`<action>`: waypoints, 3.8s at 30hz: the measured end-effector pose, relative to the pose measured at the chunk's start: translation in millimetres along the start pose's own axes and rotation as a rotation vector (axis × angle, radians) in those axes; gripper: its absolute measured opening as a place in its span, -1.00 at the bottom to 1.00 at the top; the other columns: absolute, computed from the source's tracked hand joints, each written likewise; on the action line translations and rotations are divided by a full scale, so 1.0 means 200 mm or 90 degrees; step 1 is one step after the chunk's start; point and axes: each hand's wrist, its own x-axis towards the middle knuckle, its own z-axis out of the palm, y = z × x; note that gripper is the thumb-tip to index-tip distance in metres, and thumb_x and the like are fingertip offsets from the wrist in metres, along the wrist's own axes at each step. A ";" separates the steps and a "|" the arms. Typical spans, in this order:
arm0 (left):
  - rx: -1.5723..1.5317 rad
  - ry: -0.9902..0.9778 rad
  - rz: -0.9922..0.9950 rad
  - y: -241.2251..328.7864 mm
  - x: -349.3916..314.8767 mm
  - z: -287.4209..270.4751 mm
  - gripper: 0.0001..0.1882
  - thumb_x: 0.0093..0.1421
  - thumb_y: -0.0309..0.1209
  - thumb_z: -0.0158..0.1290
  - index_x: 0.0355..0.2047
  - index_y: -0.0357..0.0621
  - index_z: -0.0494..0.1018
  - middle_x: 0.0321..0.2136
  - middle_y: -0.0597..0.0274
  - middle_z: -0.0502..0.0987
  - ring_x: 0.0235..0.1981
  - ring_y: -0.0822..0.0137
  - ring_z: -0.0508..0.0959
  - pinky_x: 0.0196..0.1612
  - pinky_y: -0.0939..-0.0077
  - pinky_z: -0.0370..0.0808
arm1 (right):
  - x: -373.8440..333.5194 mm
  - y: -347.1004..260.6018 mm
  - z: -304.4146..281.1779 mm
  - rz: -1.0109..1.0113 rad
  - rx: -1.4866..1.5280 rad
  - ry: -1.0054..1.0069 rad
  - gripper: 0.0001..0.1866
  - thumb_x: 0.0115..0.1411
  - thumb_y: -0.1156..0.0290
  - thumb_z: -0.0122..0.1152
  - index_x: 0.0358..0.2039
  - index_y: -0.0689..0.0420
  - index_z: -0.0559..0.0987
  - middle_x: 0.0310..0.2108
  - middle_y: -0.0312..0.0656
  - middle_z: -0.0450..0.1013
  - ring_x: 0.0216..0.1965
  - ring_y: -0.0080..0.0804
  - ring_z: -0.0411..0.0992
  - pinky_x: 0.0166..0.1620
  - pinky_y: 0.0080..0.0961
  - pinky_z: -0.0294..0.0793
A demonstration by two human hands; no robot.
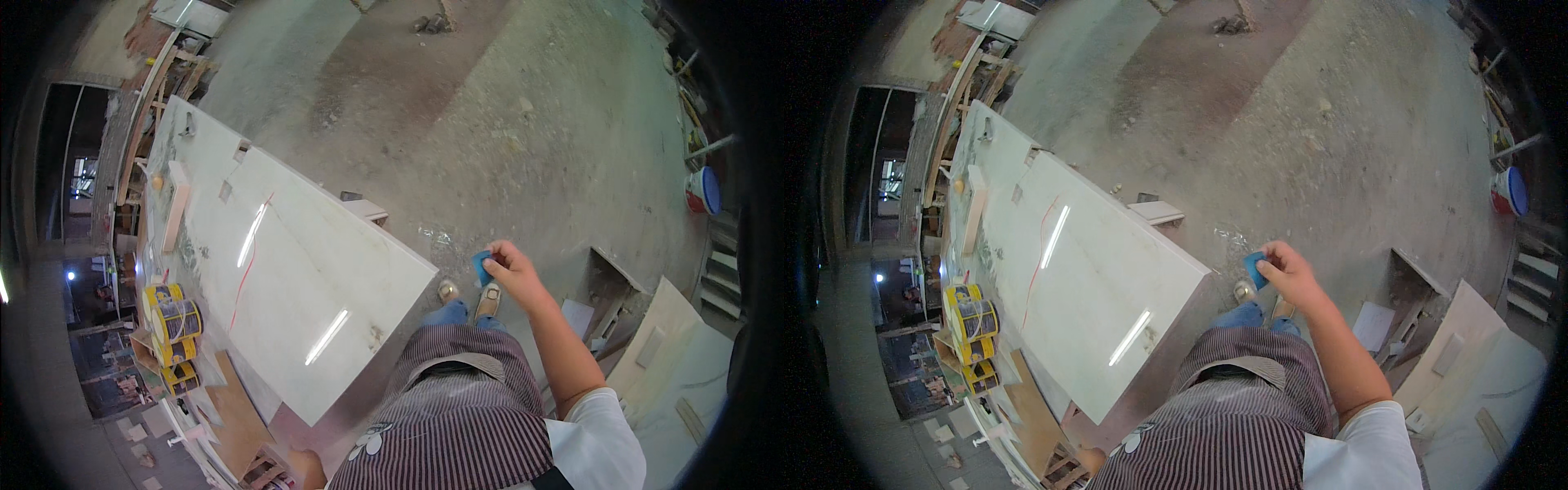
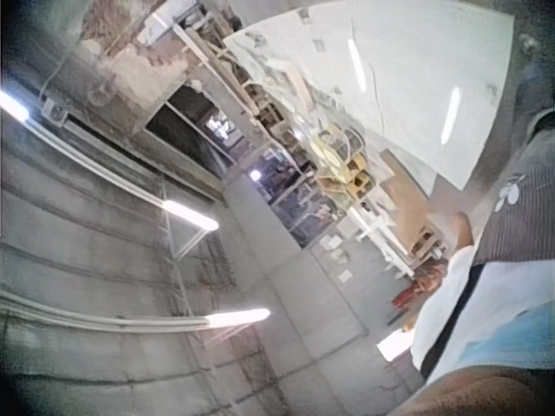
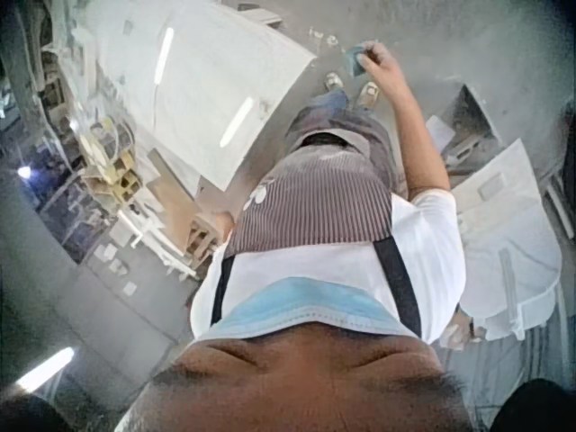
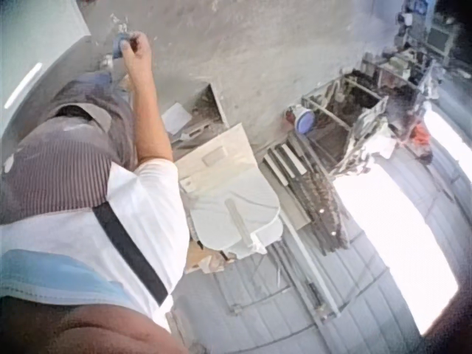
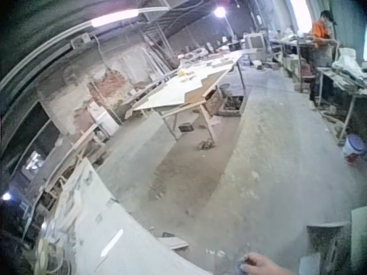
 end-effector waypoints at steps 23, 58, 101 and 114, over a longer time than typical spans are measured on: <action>-0.216 0.031 0.595 2.11 0.38 -0.17 -0.42 0.21 -0.51 -0.14 0.24 -0.38 0.07 0.25 -0.22 0.08 0.31 -0.07 0.06 0.34 0.12 -0.03 | 0.01 0.08 0.52 0.258 0.242 0.101 -0.69 0.26 0.18 0.16 -0.28 0.19 0.40 -0.48 -0.32 0.33 -0.45 -0.65 0.27 -0.40 -0.65 0.30; -0.107 0.131 0.611 2.23 0.22 -0.13 -0.39 0.16 -0.49 -0.21 0.24 -0.40 0.03 0.24 -0.35 0.05 0.29 -0.27 0.02 0.31 -0.10 -0.10 | 1.07 -0.21 0.82 0.056 -0.267 -0.487 -0.46 -0.03 -0.10 0.37 -0.52 0.19 0.47 -0.51 -0.19 0.42 -0.42 -0.41 0.37 -0.35 -0.42 0.38; -0.117 0.116 0.374 2.79 0.55 -0.27 -0.30 0.12 -0.28 -0.01 0.28 -0.14 0.11 0.30 -0.16 0.02 0.32 -0.20 0.00 0.32 -0.12 -0.11 | 1.89 -0.28 1.52 0.149 -0.401 -0.538 -0.55 0.05 -0.01 0.35 -0.56 0.15 0.49 -0.64 -0.34 0.36 -0.60 -0.58 0.27 -0.54 -0.49 0.28; -0.137 0.118 0.342 2.83 0.54 -0.29 -0.29 0.06 -0.29 0.02 0.25 -0.14 0.17 0.29 -0.17 0.07 0.29 -0.22 0.07 0.30 -0.13 -0.06 | 2.19 -0.34 1.80 0.148 -0.304 -0.500 -0.58 0.07 0.04 0.36 -0.51 0.15 0.48 -0.57 -0.35 0.35 -0.51 -0.59 0.29 -0.47 -0.54 0.32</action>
